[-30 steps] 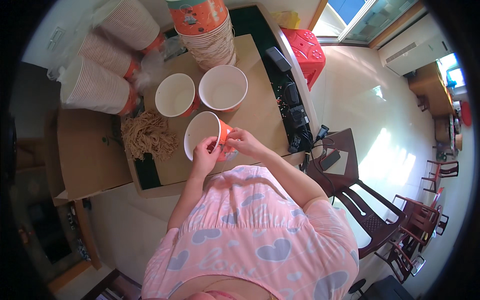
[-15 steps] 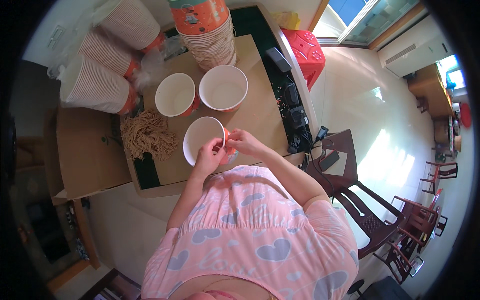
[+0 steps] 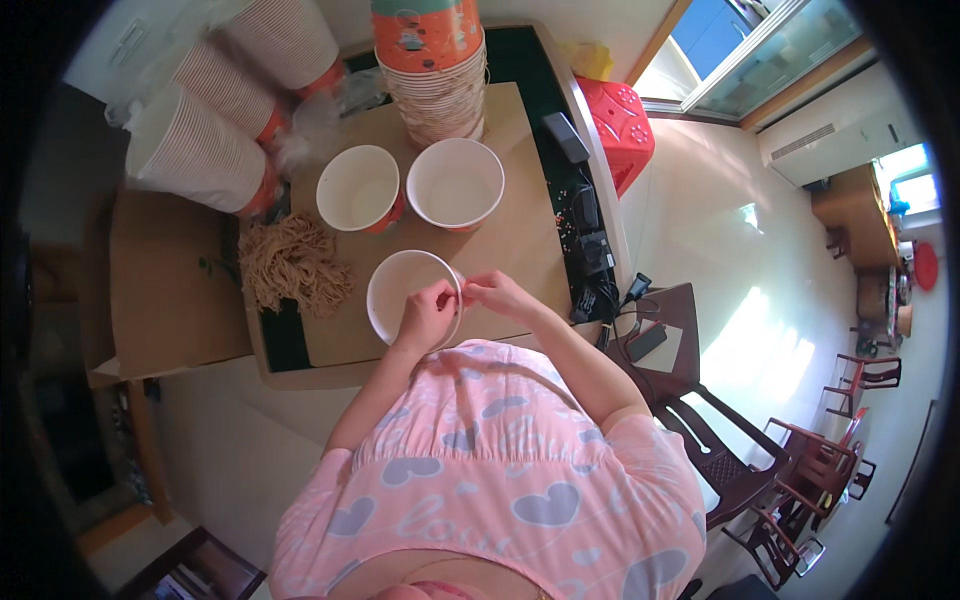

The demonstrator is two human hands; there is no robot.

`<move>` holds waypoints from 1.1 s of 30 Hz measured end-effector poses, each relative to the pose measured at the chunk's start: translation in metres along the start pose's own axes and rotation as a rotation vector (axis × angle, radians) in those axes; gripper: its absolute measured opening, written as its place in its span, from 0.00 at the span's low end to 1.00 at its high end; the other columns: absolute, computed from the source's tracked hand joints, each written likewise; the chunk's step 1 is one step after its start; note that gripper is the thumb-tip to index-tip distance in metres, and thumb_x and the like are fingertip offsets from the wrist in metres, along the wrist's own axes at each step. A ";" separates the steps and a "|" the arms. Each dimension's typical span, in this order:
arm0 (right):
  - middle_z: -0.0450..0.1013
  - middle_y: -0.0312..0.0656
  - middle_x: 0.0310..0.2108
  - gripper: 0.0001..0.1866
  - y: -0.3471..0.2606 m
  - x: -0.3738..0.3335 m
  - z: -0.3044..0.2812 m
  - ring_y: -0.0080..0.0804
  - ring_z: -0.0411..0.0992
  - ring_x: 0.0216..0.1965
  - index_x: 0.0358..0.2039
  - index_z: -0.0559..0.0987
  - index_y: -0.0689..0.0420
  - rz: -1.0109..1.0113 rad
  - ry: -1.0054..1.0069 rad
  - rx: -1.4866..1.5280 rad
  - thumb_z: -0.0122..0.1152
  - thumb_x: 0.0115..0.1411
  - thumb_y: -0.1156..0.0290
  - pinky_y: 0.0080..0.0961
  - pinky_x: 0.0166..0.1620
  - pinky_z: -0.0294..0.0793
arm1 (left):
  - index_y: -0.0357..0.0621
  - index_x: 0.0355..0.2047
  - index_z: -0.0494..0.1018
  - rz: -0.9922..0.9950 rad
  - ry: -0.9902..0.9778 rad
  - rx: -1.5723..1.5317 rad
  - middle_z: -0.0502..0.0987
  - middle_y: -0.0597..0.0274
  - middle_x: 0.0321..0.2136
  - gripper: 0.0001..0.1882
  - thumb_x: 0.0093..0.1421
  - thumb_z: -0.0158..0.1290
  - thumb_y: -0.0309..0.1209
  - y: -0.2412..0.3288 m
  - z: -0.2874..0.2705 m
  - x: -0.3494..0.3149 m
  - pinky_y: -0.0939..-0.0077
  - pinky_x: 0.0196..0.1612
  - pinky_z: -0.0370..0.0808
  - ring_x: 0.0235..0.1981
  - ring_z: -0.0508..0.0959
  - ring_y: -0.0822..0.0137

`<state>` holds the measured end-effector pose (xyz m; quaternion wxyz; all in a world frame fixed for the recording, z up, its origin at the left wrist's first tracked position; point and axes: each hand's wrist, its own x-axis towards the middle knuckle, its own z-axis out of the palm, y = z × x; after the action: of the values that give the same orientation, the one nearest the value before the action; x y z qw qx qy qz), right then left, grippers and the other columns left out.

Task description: Inspecting, cleaning, and stacking paper buckets in a packaging environment.

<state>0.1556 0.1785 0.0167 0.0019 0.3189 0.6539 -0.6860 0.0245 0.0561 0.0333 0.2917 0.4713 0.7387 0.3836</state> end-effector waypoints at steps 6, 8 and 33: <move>0.72 0.35 0.22 0.14 -0.017 -0.026 0.003 0.23 0.70 0.25 0.28 0.77 0.61 0.076 -0.074 0.034 0.51 0.62 0.64 0.21 0.29 0.69 | 0.38 0.28 0.69 -0.383 -0.081 -0.591 0.77 0.56 0.24 0.03 0.59 0.47 0.23 -0.023 -0.001 0.000 0.75 0.26 0.78 0.24 0.80 0.67; 0.72 0.38 0.21 0.12 -0.036 -0.045 0.017 0.25 0.71 0.24 0.28 0.76 0.61 0.013 0.025 -0.210 0.53 0.60 0.65 0.25 0.28 0.70 | 0.39 0.29 0.68 -0.475 -0.106 -0.722 0.77 0.55 0.25 0.03 0.60 0.46 0.22 -0.026 -0.001 0.001 0.76 0.26 0.78 0.25 0.80 0.67; 0.75 0.42 0.22 0.06 -0.046 0.001 0.013 0.42 0.75 0.27 0.30 0.75 0.55 -0.215 -0.135 -0.891 0.55 0.53 0.69 0.35 0.31 0.73 | 0.39 0.29 0.68 -0.092 0.020 -0.437 0.70 0.71 0.21 0.06 0.53 0.54 0.20 -0.030 0.004 -0.021 0.84 0.24 0.65 0.21 0.66 0.82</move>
<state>0.1298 0.1743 0.0566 0.1101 0.1719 0.9128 -0.3537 0.0215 0.0301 0.0069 0.3966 0.3590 0.6616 0.5255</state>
